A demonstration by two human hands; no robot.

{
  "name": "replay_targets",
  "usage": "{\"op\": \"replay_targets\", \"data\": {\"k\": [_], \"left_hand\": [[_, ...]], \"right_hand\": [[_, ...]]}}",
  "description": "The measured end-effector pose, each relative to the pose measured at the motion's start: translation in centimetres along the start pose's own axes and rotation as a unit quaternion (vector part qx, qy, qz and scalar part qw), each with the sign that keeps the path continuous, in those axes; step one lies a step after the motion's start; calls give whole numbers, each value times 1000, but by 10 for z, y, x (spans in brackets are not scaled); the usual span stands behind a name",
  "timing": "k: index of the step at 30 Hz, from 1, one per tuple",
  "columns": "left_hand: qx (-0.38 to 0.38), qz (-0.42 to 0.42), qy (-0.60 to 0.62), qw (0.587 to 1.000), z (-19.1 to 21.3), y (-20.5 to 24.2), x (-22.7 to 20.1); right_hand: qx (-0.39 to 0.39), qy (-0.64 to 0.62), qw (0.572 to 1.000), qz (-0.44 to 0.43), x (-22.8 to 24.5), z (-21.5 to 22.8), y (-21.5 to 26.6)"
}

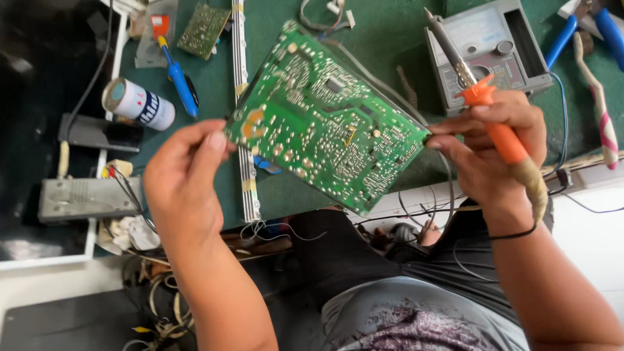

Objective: The person is soldering a green circuit board while sitting. They use a soldering iron in their right hand and a spool of solder wire in their left hand to apply solder to various points on the board.

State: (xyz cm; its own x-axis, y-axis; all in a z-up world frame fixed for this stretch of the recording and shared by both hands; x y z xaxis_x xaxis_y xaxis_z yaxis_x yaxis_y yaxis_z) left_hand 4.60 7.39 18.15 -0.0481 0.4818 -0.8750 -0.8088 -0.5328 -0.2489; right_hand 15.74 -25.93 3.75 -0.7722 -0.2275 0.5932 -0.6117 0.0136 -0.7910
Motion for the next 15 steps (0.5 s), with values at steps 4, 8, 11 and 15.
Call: {"op": "replay_targets", "data": {"k": [4, 8, 11, 15], "left_hand": [[-75, -30, 85, 993, 8, 36, 6], [-154, -21, 95, 983, 12, 75, 22], [-179, -4, 92, 979, 11, 91, 30], [-200, 15, 114, 973, 12, 98, 39]], "right_hand": [[-29, -85, 996, -27, -19, -5, 1], [-41, -104, 992, -61, -22, -4, 3], [-40, -101, 991, -76, -18, -1, 4], [-34, -99, 991, -80, -17, 4, 5]]}}
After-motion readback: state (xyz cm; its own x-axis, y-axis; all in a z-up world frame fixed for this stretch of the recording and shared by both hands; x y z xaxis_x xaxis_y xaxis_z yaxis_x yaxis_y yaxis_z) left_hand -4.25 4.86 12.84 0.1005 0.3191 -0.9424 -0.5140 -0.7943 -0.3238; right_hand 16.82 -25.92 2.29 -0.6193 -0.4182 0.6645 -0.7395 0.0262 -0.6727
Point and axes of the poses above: each hand's wrist, its own y-axis away from the middle knuckle, its own z-axis out of the back of the hand, x = y × z, the point moved 6 cm from there along -y, towards the middle knuckle, and after that the axes turned 7 degrees about z, right-handed, at the moved point
